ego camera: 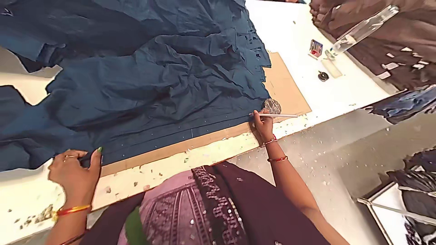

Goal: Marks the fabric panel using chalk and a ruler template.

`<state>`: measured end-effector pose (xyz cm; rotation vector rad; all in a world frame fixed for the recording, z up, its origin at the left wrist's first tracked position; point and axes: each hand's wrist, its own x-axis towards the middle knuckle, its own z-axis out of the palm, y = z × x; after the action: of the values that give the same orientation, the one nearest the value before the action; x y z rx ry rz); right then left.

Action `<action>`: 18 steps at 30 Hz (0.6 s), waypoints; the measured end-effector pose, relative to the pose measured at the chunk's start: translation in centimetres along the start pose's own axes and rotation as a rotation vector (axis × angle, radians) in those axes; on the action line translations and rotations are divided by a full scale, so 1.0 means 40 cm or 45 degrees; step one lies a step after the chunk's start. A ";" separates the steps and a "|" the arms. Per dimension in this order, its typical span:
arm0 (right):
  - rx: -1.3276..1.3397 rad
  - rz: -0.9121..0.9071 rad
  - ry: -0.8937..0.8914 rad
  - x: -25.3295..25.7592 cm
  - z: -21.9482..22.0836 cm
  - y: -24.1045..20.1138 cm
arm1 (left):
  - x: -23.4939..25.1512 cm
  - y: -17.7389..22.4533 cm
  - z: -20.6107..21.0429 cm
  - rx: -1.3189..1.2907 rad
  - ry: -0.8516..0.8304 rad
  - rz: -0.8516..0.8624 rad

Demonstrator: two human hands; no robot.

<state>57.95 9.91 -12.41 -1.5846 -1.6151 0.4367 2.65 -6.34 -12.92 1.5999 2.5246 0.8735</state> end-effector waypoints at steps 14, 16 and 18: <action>0.166 0.127 0.406 0.081 -0.072 -0.004 | -0.005 0.003 -0.005 -0.016 -0.010 -0.023; -0.180 0.127 0.269 0.079 -0.078 0.000 | -0.002 0.007 -0.005 -0.020 -0.012 -0.024; -0.521 -0.070 0.055 0.086 -0.065 0.030 | 0.000 0.011 -0.003 -0.025 -0.023 -0.033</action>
<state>61.08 12.59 -10.68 -1.8248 -1.7892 0.0395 2.98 -6.27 -12.60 1.5582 2.5110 0.8747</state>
